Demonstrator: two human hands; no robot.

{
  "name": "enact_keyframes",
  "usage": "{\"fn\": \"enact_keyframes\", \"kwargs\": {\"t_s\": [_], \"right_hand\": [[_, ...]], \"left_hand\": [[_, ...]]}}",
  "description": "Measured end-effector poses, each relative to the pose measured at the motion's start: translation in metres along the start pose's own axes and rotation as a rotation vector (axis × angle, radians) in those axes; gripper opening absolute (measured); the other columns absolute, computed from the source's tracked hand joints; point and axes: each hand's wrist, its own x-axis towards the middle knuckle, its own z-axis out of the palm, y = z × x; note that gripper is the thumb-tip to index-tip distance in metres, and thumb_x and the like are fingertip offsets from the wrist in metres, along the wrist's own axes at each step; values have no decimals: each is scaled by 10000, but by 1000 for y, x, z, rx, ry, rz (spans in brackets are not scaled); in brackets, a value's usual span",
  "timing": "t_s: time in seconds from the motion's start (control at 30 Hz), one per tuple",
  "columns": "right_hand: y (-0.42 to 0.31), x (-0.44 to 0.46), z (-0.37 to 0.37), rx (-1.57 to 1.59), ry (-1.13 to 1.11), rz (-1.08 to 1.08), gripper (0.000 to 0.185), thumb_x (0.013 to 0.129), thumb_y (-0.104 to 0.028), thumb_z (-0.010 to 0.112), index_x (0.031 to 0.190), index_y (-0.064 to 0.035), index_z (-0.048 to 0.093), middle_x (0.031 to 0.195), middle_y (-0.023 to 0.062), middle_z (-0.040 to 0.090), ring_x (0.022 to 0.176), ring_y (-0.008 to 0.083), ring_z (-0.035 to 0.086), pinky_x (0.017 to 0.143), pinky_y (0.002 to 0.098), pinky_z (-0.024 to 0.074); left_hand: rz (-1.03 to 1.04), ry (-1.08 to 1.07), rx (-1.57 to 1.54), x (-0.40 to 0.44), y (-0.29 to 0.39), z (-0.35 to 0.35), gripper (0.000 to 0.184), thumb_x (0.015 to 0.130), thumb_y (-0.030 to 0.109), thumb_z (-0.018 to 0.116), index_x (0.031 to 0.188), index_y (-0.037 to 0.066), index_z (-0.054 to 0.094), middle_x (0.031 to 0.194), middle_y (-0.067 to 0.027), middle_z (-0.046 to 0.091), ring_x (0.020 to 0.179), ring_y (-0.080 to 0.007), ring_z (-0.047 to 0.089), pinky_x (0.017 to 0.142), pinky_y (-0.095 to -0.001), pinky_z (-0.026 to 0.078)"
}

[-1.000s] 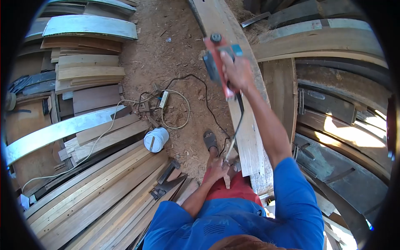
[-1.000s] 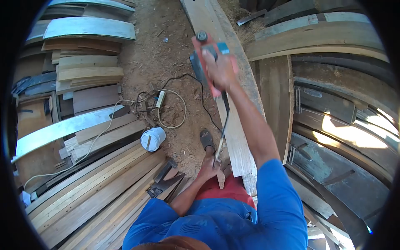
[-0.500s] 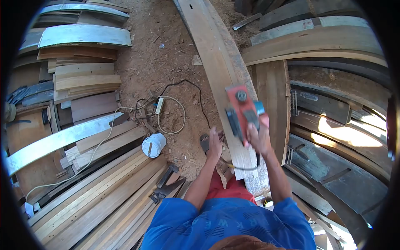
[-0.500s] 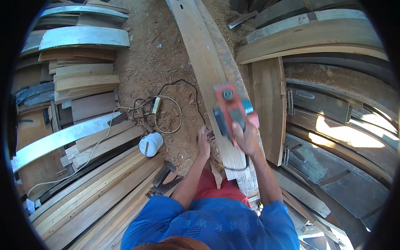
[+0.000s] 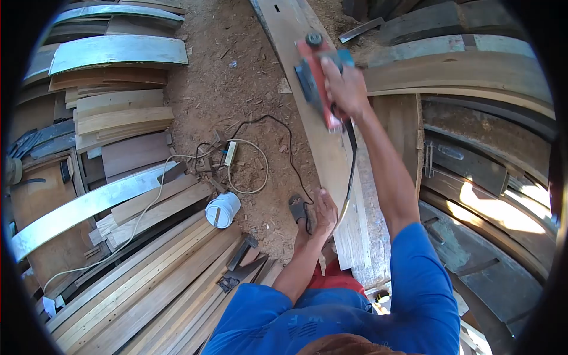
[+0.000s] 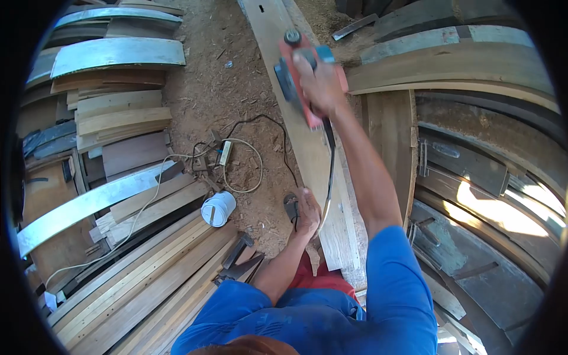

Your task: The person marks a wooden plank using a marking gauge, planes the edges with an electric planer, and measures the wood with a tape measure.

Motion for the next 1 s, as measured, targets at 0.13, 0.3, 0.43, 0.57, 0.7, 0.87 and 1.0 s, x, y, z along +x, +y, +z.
{"fn": "enact_keyframes", "kwargs": {"t_s": [0.13, 0.3, 0.43, 0.57, 0.7, 0.87, 1.0], "right_hand": [[-54, 92, 10, -79, -48, 75, 511, 980, -583, 588, 988, -78, 664, 876, 61, 606, 723, 139, 597, 616, 356, 475], [-40, 118, 14, -47, -63, -47, 492, 1003, -550, 580, 935, -70, 659, 667, -3, 596, 535, 104, 561, 502, 293, 443], [-25, 42, 0, 45, -49, 1, 548, 993, -568, 586, 843, -45, 643, 609, 22, 572, 518, 123, 557, 485, 316, 427], [28, -74, -30, 45, -73, 76, 453, 1038, -458, 553, 796, -80, 614, 584, -4, 547, 479, 94, 524, 454, 295, 398], [67, -233, -63, -48, -91, 144, 386, 1035, -413, 544, 984, -33, 589, 592, 10, 536, 518, 103, 534, 495, 305, 434], [88, -310, -69, 80, -129, 174, 513, 999, -357, 590, 1335, 30, 550, 653, 43, 582, 587, 133, 583, 556, 328, 485], [60, -245, -53, -79, -89, 189, 524, 1004, -389, 593, 1325, 23, 555, 679, 36, 607, 593, 147, 591, 570, 339, 495]], "left_hand": [[105, 138, -1, 3, -31, 21, 561, 1120, 378, 353, 1237, -138, 538, 1186, -369, 591, 1100, -501, 575, 992, -502, 441], [99, 188, 42, 6, -37, 27, 556, 1124, 373, 338, 1195, -137, 549, 1154, -367, 598, 1070, -511, 574, 977, -502, 446], [99, 124, -22, 6, -24, 20, 570, 1125, 387, 314, 1231, -131, 526, 1129, -353, 597, 1053, -517, 567, 987, -500, 443], [108, 93, -101, 16, -42, 25, 599, 1124, 439, 264, 1337, -84, 464, 1121, -297, 614, 1020, -466, 589, 978, -485, 459], [-106, -176, -540, 4, -48, -1, 663, 1097, 561, 268, 1415, 10, 451, 1163, -160, 656, 1018, -265, 643, 925, -404, 520], [-417, -393, -736, -28, -89, -18, 579, 1098, 562, 288, 1382, 120, 531, 1052, -34, 694, 829, -131, 657, 755, -306, 553], [-487, -404, -752, -58, -132, -10, 627, 1088, 570, 338, 1357, 44, 550, 1144, -64, 707, 911, -165, 690, 828, -319, 564]]}}
